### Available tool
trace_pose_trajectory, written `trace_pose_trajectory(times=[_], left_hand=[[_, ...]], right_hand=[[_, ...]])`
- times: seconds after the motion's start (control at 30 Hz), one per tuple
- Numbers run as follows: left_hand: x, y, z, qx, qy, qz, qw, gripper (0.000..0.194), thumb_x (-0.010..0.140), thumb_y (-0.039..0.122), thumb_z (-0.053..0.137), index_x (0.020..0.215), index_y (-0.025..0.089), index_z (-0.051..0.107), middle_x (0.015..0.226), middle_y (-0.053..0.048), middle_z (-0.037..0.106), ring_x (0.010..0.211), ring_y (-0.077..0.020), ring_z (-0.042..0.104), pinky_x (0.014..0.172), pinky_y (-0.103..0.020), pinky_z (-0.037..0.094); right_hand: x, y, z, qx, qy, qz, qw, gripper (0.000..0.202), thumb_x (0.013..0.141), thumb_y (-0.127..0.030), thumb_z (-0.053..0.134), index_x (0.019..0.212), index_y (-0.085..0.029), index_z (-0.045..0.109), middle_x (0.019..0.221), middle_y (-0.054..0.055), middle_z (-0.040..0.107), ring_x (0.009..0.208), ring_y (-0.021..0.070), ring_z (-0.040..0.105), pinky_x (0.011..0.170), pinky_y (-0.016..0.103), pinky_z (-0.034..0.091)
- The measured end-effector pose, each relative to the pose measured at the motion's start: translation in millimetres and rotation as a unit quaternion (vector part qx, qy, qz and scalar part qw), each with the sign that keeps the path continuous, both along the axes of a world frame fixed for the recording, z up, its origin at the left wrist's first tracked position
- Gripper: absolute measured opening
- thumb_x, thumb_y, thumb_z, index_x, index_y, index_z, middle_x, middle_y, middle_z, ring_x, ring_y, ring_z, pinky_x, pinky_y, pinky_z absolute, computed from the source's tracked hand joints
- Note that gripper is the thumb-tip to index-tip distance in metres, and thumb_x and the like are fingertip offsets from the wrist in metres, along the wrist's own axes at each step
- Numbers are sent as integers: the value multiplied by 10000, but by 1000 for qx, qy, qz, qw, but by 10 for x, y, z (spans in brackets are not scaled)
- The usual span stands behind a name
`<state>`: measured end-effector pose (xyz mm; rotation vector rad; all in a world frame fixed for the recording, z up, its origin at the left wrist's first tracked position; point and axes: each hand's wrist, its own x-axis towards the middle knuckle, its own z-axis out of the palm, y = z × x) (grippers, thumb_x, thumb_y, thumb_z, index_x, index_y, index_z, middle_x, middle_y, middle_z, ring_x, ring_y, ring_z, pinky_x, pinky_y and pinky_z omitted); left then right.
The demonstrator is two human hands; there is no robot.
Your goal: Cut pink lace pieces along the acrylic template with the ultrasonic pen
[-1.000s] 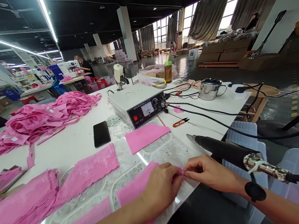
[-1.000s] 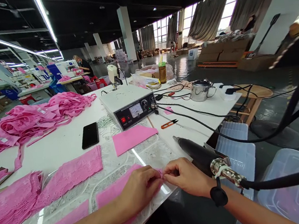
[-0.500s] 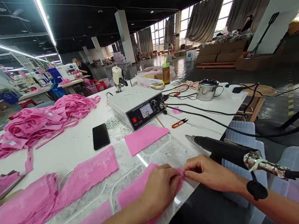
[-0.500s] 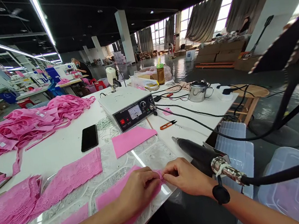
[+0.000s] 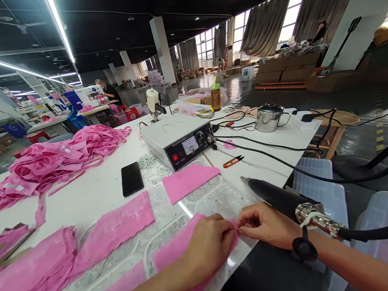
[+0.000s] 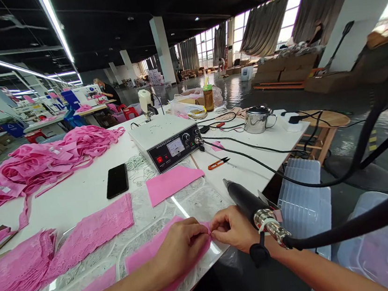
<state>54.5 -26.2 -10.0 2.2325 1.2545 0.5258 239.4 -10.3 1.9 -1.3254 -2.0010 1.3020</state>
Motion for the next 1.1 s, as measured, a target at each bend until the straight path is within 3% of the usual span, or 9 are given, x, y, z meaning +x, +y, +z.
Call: trace_pose_trajectory(times=[0.67,0.8,0.93,1.1], left_hand=[[-3,-14,15,-4,-35,-4,999,175,815,131,553,685,175,661,650,-1,552,618,-130,521,574,-234,320],[22,-1,18,-13,-56,22,998,231,790,87,509,579,166,556,583,22,477,573,-109,461,549,-234,278],[9,14,33,-25,-83,58,995,271,718,46,489,502,163,374,530,43,389,544,-95,386,536,-241,247],[-40,14,57,-48,-125,86,987,279,768,115,457,522,175,339,527,49,331,552,-99,330,539,-248,248]], right_hand=[[12,-22,-79,62,-25,15,998,191,801,-225,530,692,-165,674,592,-28,491,595,111,399,545,247,291],[12,-49,-77,82,-53,1,995,193,812,-221,520,693,-171,663,594,-25,511,590,116,420,545,250,303],[46,-89,-90,131,-142,-34,981,174,805,-203,497,661,-187,594,599,-18,549,574,123,462,563,263,326],[91,-147,-100,165,-175,-39,970,149,808,-199,483,672,-201,541,612,-9,562,574,138,490,571,279,334]])
